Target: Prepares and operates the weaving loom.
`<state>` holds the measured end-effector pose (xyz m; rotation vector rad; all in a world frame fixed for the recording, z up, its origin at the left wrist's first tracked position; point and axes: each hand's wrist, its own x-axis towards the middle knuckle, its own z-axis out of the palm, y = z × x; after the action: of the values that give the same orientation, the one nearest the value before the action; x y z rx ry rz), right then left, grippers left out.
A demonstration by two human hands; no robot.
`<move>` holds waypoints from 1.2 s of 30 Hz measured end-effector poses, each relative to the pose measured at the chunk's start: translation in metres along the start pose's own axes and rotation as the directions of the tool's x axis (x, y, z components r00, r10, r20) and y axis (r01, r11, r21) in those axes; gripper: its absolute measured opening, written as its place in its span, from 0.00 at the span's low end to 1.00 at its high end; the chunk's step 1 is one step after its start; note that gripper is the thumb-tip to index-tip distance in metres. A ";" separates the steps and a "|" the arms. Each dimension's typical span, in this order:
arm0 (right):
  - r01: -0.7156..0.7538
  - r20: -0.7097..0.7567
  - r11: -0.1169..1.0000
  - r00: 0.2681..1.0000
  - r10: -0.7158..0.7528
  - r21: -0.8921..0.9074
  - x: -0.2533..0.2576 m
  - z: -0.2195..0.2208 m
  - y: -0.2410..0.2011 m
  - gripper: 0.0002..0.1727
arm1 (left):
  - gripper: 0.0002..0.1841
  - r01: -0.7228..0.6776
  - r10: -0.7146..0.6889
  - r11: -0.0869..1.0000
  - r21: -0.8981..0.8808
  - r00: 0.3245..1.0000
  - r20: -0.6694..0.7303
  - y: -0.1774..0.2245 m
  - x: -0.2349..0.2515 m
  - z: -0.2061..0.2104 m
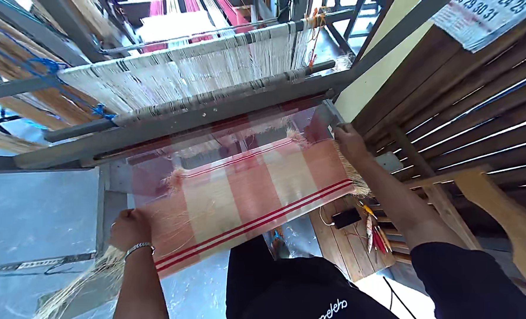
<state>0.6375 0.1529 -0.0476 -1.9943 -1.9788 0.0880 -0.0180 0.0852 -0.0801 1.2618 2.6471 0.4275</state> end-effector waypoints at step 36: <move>0.280 -0.120 0.959 0.954 -0.273 0.038 0.001 0.070 -0.273 0.39 | 0.29 -0.263 0.200 0.959 -0.107 0.893 -0.403 -0.066 -0.100 0.069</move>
<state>0.3558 0.1618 -0.0394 -1.6314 -2.1338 -0.0365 0.0150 -0.0199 -0.1631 1.5890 2.6975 1.0055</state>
